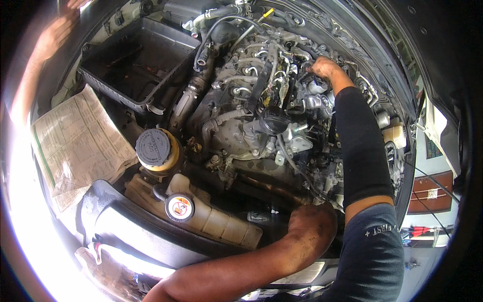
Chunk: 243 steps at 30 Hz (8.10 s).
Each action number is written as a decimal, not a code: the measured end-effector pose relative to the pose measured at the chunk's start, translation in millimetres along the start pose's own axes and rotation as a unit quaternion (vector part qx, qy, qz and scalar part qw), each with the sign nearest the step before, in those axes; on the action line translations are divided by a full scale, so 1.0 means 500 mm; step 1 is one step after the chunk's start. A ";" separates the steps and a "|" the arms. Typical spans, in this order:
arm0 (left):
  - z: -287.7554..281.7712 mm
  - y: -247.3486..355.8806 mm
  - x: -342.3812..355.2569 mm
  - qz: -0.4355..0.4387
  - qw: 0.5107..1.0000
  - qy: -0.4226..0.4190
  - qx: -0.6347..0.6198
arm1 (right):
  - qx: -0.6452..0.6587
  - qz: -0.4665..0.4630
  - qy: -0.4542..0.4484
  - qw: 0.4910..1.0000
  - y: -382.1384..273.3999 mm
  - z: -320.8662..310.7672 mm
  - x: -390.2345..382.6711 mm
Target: The person works on a car engine with the hood open, using a wrench to tighten bolts and adjusting hoses and components within the engine bay. The hands move between different parts of the engine, manipulating tools and engine parts throughout the clip.
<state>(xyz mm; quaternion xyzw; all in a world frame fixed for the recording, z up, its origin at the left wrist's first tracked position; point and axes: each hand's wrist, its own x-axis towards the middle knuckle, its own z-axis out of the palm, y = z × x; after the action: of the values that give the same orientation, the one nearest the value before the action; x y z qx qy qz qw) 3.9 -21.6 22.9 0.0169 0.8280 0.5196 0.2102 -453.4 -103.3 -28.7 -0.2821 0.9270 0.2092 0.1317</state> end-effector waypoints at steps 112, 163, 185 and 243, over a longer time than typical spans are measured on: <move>0.055 -0.018 0.008 0.070 0.979 0.019 0.191 | 0.029 -0.092 0.047 0.994 0.009 -0.008 -0.039; 0.065 -0.044 -0.003 0.196 0.952 0.147 0.181 | 0.019 -0.101 0.110 0.989 -0.003 -0.001 -0.034; 0.073 -0.045 0.002 0.105 0.983 0.099 0.111 | 0.038 -0.094 0.115 0.988 0.010 0.003 -0.001; 0.069 -0.045 -0.005 0.162 0.973 0.152 0.067 | 0.043 -0.118 0.196 0.973 0.016 0.017 -0.025</move>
<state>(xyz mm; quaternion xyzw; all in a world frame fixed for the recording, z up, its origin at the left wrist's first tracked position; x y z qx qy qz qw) 22.9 -2.9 -8.5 0.0855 0.8693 0.4868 -0.0060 -446.8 -87.6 -29.0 -0.4192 0.9029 0.0931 -0.0168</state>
